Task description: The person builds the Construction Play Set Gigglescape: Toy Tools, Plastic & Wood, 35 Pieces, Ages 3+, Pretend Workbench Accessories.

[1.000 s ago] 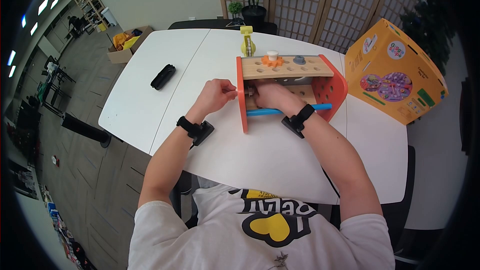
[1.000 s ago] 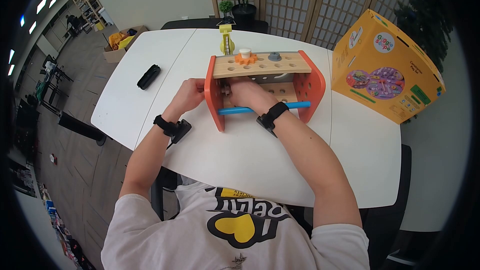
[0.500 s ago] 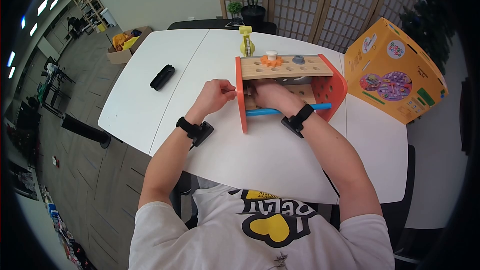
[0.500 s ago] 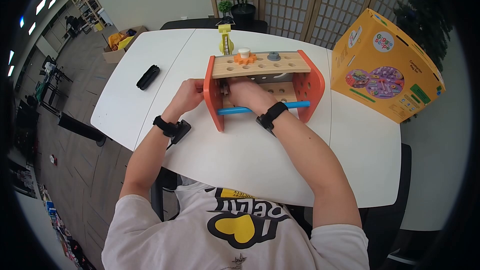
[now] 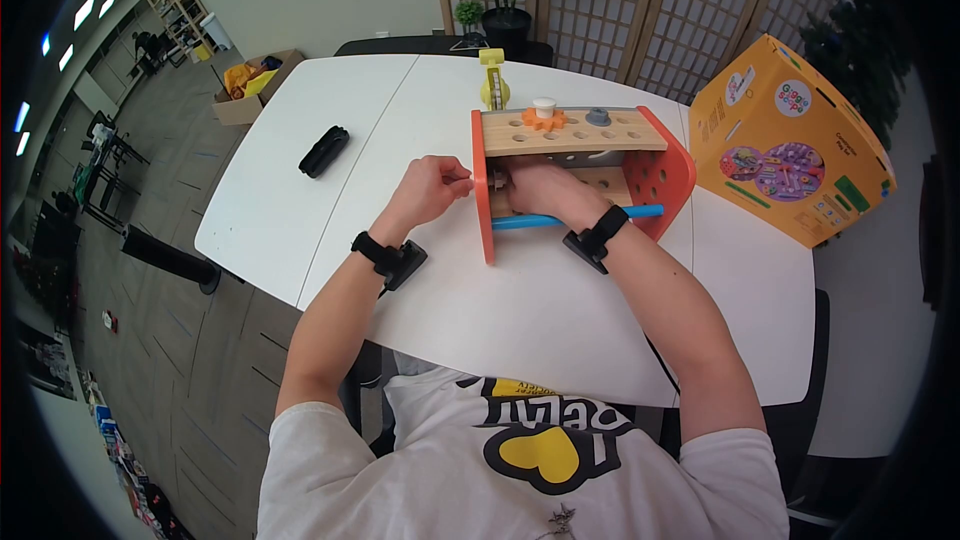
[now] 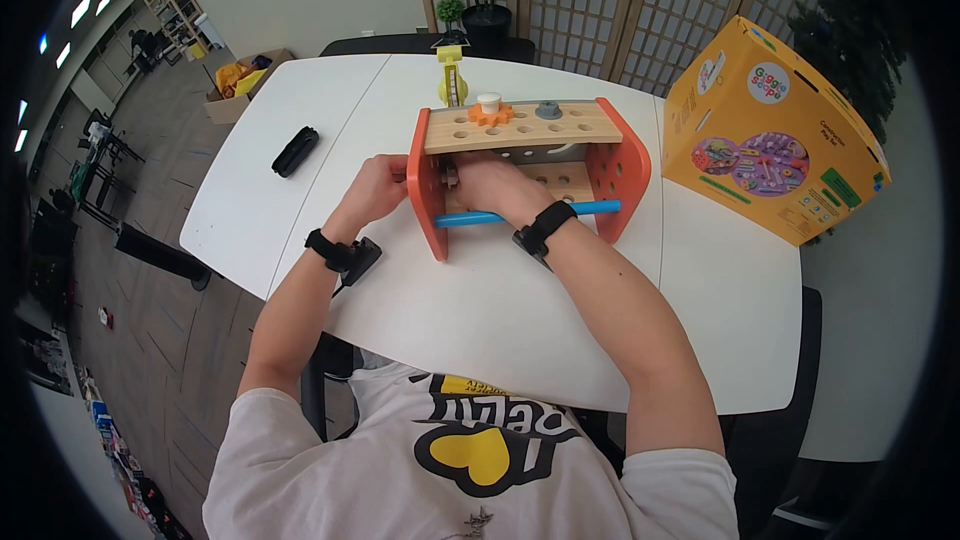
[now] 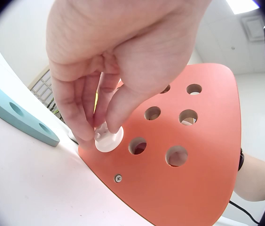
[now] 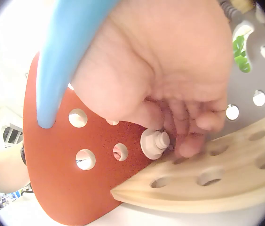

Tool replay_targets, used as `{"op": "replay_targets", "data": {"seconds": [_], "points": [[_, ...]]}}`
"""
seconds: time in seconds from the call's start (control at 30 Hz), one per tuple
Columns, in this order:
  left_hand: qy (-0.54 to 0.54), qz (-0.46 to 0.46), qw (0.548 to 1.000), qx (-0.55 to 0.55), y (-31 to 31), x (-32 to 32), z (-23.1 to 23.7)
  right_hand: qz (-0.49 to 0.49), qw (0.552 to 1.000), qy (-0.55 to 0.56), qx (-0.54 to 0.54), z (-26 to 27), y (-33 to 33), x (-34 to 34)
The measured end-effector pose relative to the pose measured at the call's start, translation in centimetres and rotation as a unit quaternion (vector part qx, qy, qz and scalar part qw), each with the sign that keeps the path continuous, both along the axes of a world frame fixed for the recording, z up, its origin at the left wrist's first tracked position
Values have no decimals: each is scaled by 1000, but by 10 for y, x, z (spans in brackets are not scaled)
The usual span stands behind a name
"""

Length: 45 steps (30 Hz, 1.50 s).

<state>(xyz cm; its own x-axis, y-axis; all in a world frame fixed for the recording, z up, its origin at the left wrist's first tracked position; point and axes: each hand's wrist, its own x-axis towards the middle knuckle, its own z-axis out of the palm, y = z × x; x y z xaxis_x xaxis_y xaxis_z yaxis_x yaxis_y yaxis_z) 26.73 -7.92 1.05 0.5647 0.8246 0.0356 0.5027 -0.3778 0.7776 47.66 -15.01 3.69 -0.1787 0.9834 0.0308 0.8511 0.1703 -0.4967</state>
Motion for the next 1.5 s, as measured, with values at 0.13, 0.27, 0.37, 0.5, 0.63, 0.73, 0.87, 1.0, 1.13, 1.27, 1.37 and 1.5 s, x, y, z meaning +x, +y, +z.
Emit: {"op": "replay_targets", "data": {"seconds": [0.13,0.27,0.37,0.5,0.63,0.73,0.87,1.0,1.13,1.27,1.37,1.5], "points": [[-4,2,1000,-2,-1,0,0,22,999,20,-26,7,-1,1],[-15,-4,1000,-1,-1,0,-1,2,995,-18,-94,2,6,3],[-13,1,1000,-5,-1,0,0,-2,995,-42,-88,-8,11,3],[-7,2,1000,-3,-2,0,2,8,1000,18,6,-1,0,1],[-4,-1,1000,0,-2,0,2,20,999,24,-33,8,-1,2],[-2,-2,1000,1,-2,0,2,13,997,-5,-74,5,2,3],[-6,-2,1000,0,-2,0,2,-1,995,-25,-92,-1,7,2],[-12,-4,1000,-3,0,-1,-2,-22,998,21,-52,22,-8,-7],[-6,2,1000,-4,-3,0,3,3,998,20,-51,19,-6,-3],[-19,-6,1000,2,-2,0,1,11,993,-24,-113,10,1,0],[9,9,1000,3,-6,1,7,-3,992,-15,-123,8,4,0],[-8,4,1000,0,-3,0,2,8,999,44,-8,0,0,-1]]}}
